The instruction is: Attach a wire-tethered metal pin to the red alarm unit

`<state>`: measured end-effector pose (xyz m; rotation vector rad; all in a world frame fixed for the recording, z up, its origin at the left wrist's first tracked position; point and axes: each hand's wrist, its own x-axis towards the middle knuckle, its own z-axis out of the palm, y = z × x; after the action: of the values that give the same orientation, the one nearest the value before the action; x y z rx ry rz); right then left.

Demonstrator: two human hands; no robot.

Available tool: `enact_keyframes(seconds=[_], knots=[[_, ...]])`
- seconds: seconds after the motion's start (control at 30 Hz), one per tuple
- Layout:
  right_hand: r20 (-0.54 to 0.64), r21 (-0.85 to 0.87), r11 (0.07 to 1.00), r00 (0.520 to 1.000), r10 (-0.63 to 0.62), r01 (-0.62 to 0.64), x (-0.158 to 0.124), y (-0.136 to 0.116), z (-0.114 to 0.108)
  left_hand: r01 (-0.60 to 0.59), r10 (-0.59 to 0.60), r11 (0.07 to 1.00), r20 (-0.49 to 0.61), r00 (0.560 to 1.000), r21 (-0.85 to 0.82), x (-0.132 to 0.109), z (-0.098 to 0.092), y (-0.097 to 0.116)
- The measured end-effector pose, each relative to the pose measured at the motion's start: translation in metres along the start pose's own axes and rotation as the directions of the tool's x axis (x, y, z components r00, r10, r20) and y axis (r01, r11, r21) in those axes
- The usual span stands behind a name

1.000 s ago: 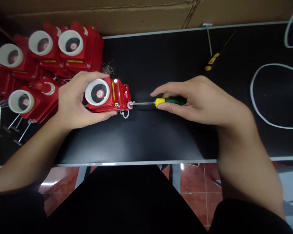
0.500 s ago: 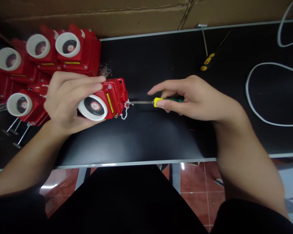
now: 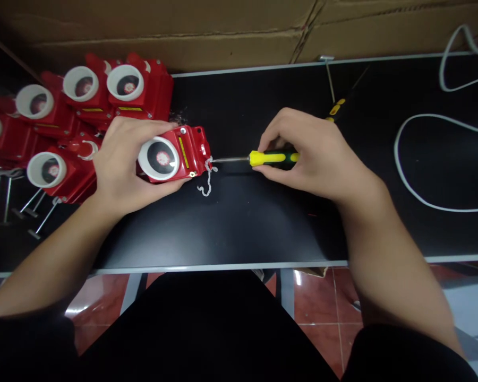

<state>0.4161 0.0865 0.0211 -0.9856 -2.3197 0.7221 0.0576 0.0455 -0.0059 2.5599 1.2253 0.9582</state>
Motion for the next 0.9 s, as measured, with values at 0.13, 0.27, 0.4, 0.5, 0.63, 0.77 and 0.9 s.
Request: enact_keyframes(seconds=[0.13,0.27,0.4,0.5,0.63,0.77,0.9], knots=[[-0.081,-0.087,0.996,0.996,-0.038,0.031,-0.002,-0.002,-0.001,0.080,-0.082,0.996,-0.040,0.996,-0.043,0.000,0.001,0.002],[-0.107,-0.228,0.973,0.992,-0.072,0.046,-0.005,-0.002,0.001,0.091,-0.101,0.991,-0.108,0.989,-0.095,0.000,0.003,0.005],[-0.075,-0.276,0.958,0.996,0.058,-0.077,-0.004,-0.007,0.001,0.089,-0.112,0.983,-0.135,0.984,-0.163,0.000,0.005,0.007],[-0.062,-0.251,0.961,0.993,0.103,-0.116,-0.005,-0.010,0.000,0.103,-0.126,0.979,-0.125,0.984,-0.178,0.000,0.005,0.007],[-0.076,-0.198,0.977,0.995,0.062,-0.076,-0.008,-0.012,-0.002,0.117,-0.134,0.981,-0.102,0.986,-0.156,0.000,0.004,0.003],[-0.130,-0.157,0.987,0.992,0.000,-0.021,-0.006,-0.011,-0.003,0.099,-0.120,0.982,-0.128,0.985,-0.158,0.001,0.005,-0.001],[-0.140,-0.002,1.000,0.990,-0.024,0.024,-0.004,-0.005,0.005,0.136,-0.151,0.985,-0.140,0.979,-0.106,0.001,0.002,-0.002]])
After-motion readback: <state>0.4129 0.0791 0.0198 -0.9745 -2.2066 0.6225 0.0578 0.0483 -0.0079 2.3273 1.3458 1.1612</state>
